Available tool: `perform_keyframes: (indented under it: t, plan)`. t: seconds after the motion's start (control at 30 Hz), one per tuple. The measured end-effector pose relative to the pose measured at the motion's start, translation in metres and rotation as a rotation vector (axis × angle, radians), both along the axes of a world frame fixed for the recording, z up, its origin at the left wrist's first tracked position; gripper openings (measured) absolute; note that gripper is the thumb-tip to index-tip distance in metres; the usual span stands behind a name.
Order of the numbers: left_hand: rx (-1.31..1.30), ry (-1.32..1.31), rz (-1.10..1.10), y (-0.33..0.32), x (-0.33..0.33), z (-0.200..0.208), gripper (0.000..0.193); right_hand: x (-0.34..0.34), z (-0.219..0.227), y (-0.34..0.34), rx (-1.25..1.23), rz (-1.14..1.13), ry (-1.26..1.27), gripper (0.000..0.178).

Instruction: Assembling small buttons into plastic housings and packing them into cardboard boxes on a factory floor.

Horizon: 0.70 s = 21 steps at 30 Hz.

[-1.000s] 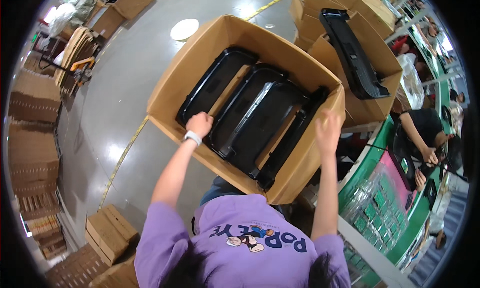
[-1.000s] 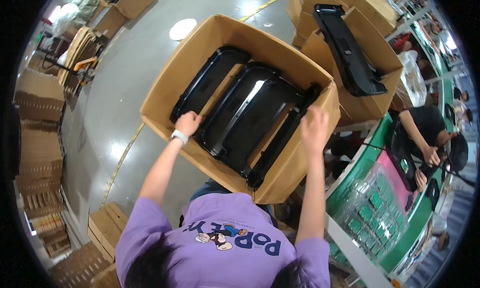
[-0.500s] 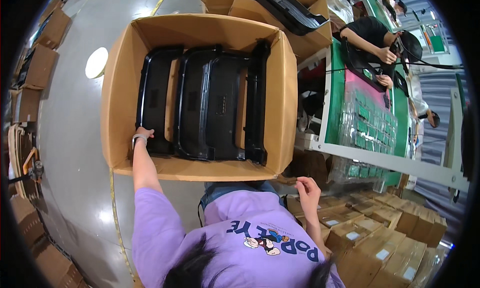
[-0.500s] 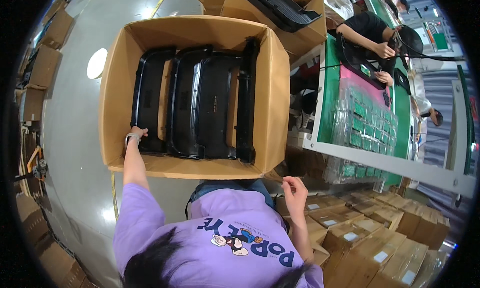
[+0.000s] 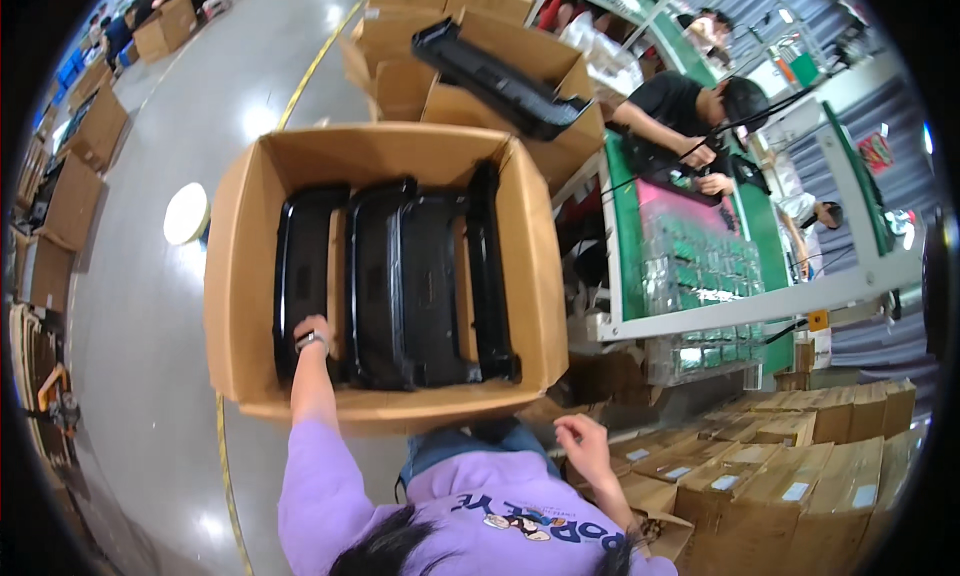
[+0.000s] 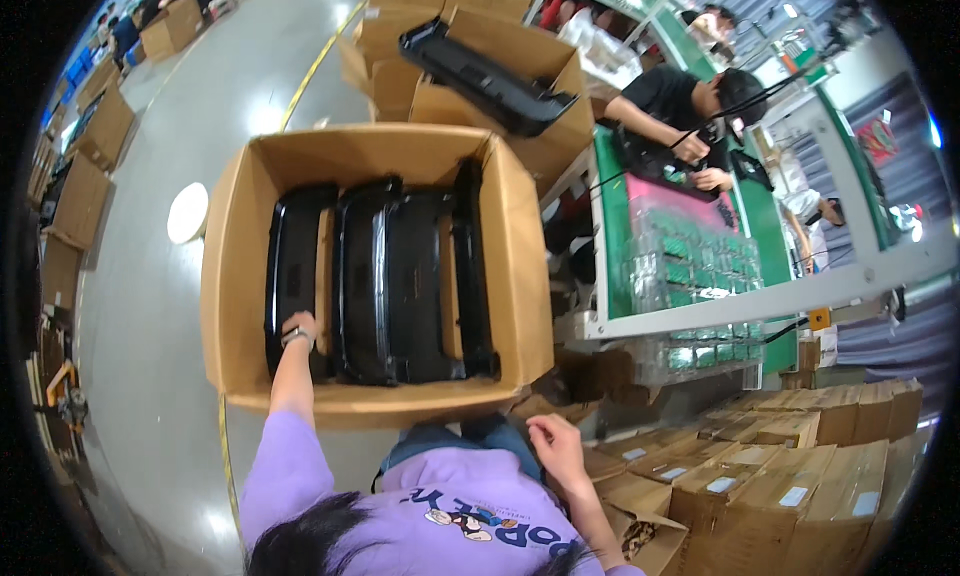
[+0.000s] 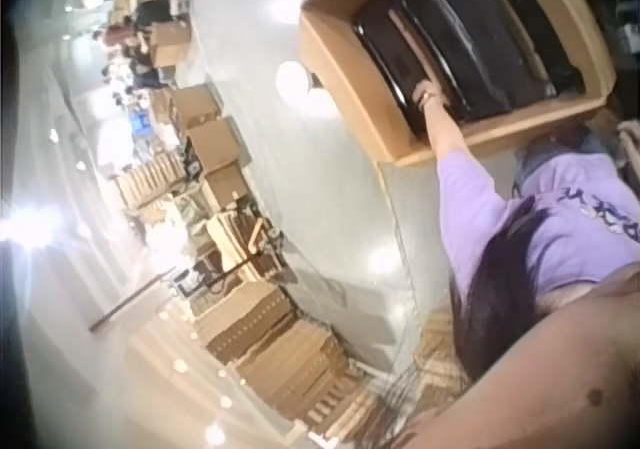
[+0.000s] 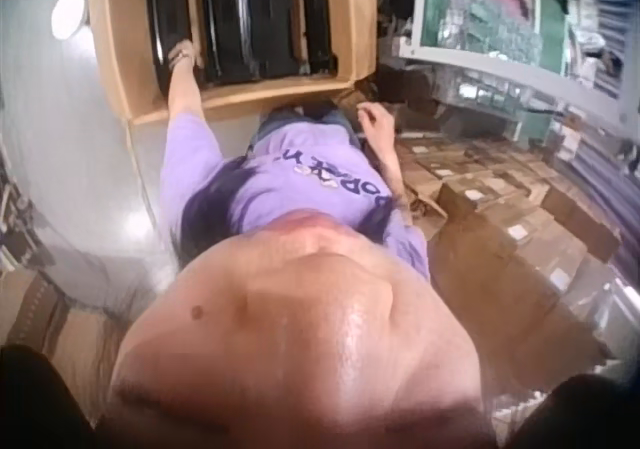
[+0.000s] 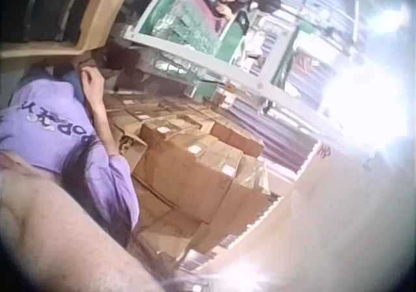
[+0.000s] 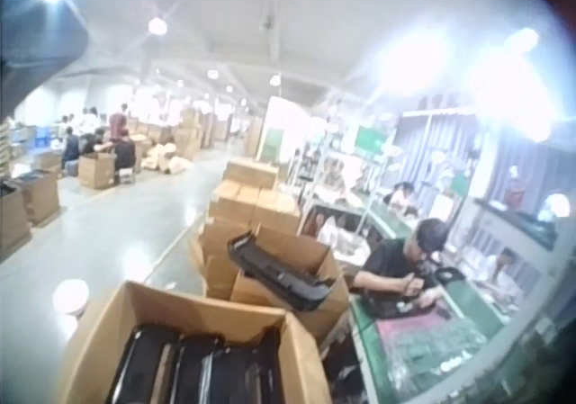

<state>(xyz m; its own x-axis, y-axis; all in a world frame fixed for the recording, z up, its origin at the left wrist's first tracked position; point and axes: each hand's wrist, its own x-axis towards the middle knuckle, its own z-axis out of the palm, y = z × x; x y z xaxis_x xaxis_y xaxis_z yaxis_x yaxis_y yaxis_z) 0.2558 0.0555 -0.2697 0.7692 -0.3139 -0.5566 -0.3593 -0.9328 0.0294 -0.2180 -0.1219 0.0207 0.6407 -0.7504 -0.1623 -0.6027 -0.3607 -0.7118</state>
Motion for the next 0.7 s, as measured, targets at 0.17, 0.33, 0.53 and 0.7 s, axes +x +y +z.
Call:
perform_keyframes:
  t: [0.17, 0.33, 0.53, 0.7]
  plan:
    - [0.301, -0.070, -0.459, 0.062, 0.012, -0.088, 0.040, 0.017, -0.004, 0.007, -0.019, 0.195, -0.089, 0.010]
    - [-0.885, 0.028, -0.217, 0.033, 0.023, 0.028, 0.029, 0.054, 0.000, 0.011, 0.135, 0.217, -0.256, 0.026]
    - [-1.642, 0.871, 0.799, -0.019, -0.066, 0.225, 0.021, 0.140, 0.019, 0.045, 0.029, 0.493, -0.439, 0.088]
    - [-1.747, 0.385, 0.570, -0.030, -0.162, 0.271, 0.029, 0.163, 0.039, 0.062, -0.253, 0.444, -0.621, 0.079]
